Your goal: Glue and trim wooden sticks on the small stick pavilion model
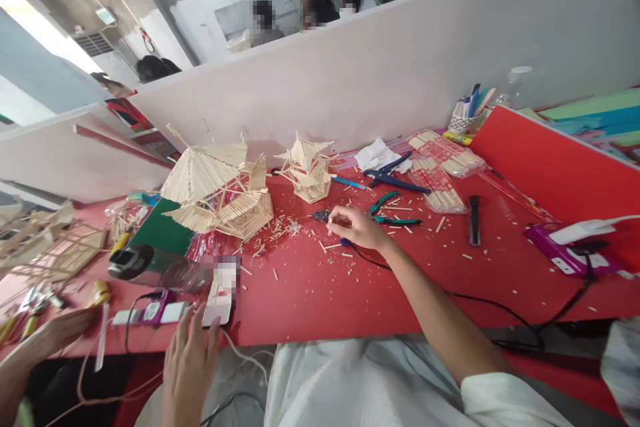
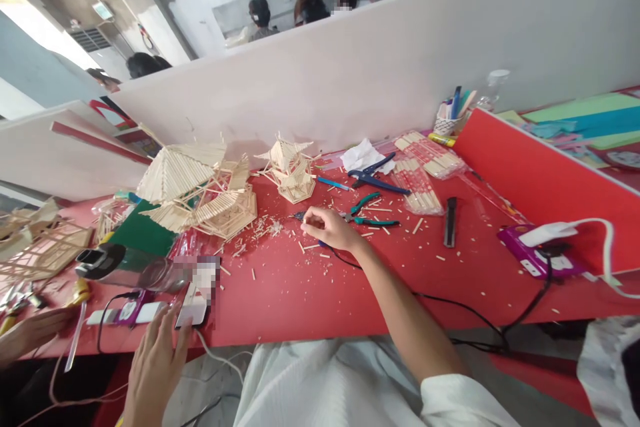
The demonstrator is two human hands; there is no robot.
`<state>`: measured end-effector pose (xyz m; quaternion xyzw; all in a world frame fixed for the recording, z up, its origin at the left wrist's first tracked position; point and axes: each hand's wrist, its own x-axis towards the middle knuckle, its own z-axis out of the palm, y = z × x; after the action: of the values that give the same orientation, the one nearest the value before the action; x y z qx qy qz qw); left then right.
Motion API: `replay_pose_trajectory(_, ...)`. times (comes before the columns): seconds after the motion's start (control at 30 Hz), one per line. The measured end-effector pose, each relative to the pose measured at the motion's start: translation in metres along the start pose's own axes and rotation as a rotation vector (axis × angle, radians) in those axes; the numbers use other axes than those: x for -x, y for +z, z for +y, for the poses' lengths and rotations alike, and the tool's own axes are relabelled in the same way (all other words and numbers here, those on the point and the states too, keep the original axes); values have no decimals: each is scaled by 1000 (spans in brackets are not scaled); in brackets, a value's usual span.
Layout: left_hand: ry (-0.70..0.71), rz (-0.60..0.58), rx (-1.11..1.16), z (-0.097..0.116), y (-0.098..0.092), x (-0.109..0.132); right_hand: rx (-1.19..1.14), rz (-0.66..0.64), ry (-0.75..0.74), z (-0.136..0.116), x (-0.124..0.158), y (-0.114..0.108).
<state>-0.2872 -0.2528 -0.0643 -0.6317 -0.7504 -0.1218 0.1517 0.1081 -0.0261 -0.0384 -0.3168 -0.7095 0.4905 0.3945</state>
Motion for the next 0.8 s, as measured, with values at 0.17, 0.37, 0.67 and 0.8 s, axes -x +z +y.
replay_pose_trajectory(0.17, -17, -57, -21, -8, 2, -7, 36, 33, -17, 4, 0, -2)
replay_pose_trajectory(0.37, 65, -92, -41, -6, 3, -11, 82, 37, -15, 7, 0, -2)
replay_pose_trajectory(0.67, 146, -21, 116, -24, 1, -10, 89, 30, -23, 6, 0, -1)
replay_pose_trajectory(0.8, 178, -65, 112, -33, 3, -6, 98, 31, -26, 5, 0, -2)
